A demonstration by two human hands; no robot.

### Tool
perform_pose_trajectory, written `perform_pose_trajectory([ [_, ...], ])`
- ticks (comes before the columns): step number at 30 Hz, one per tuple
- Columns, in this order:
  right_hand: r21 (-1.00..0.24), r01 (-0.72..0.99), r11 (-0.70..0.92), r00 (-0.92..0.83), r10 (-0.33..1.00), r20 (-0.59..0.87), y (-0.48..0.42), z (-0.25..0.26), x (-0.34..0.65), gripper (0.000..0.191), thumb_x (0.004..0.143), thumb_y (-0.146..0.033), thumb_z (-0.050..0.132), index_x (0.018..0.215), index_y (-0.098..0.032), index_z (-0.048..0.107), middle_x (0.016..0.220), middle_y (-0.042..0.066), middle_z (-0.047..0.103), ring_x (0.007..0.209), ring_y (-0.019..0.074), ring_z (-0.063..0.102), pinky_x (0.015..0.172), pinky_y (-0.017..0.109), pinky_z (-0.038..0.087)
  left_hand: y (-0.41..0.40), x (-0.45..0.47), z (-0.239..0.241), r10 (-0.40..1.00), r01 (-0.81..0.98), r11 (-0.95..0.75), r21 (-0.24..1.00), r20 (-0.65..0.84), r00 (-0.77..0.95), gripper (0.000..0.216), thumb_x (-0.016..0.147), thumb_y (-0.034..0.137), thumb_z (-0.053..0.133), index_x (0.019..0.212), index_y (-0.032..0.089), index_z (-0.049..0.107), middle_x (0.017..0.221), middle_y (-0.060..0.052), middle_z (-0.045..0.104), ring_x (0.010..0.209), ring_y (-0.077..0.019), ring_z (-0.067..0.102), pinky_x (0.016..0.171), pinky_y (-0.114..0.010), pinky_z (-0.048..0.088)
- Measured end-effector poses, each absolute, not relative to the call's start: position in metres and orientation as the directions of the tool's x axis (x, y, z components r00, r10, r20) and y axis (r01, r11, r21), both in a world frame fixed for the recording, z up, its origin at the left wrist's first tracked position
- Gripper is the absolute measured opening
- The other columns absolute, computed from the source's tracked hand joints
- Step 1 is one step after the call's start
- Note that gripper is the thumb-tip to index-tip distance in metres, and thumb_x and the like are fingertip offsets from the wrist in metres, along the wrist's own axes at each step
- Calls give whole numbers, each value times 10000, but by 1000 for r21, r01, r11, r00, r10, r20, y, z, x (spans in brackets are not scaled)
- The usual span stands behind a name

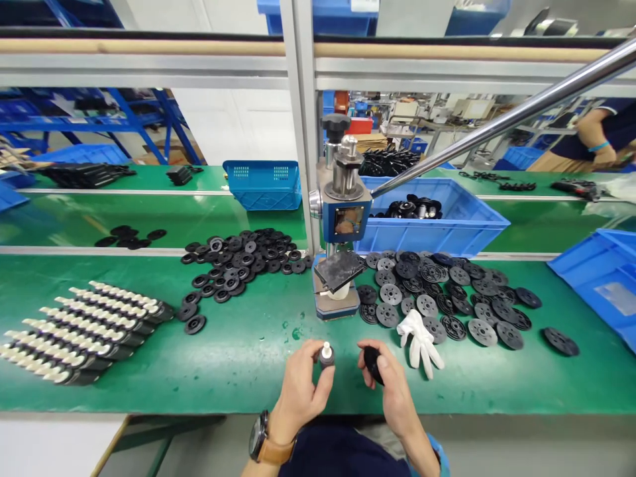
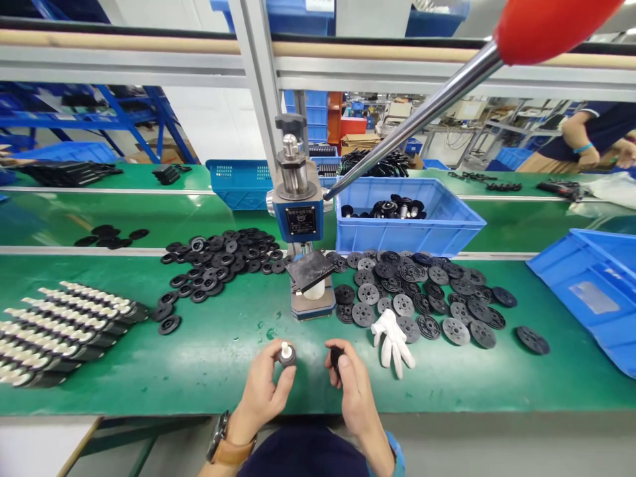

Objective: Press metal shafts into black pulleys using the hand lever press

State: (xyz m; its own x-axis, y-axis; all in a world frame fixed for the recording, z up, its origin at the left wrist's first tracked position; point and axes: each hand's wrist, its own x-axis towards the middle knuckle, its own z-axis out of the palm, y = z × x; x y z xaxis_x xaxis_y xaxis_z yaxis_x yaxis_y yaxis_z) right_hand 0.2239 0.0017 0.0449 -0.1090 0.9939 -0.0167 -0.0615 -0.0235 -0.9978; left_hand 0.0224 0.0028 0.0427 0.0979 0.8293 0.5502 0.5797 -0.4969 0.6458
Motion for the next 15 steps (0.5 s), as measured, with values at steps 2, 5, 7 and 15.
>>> perform_pose_trajectory([
  [2,-999,-34,9,-135,991,14,2,55,226,514,1055,-601,352,1222,-191,613,893,38,602,647,145,505,595,269,438,3,26,44,836,565,-513,646,526,158,191,978,223,524,1167,201,539,949,-68,684,843,-218,678,755,-330,538],
  [5,-995,39,92,-161,983,84,2,66,231,542,1057,-606,319,1268,-192,598,920,51,602,669,156,513,618,280,452,5,30,46,853,587,-497,639,483,196,160,988,223,520,1144,202,550,923,-66,690,807,-215,677,735,-333,536],
  [7,-982,118,146,-160,979,126,3,69,234,506,1050,-588,370,1280,-197,596,940,59,619,730,177,564,679,291,489,6,31,47,845,621,-505,599,489,215,168,985,234,532,1150,208,555,910,-67,696,791,-222,683,715,-338,541],
  [15,-909,231,347,-302,914,272,15,89,231,160,986,-342,619,1098,-230,647,1030,69,689,853,194,659,777,279,539,0,25,48,750,661,-611,436,585,307,298,913,256,559,1210,251,586,992,-82,777,911,-267,763,783,-364,618],
])
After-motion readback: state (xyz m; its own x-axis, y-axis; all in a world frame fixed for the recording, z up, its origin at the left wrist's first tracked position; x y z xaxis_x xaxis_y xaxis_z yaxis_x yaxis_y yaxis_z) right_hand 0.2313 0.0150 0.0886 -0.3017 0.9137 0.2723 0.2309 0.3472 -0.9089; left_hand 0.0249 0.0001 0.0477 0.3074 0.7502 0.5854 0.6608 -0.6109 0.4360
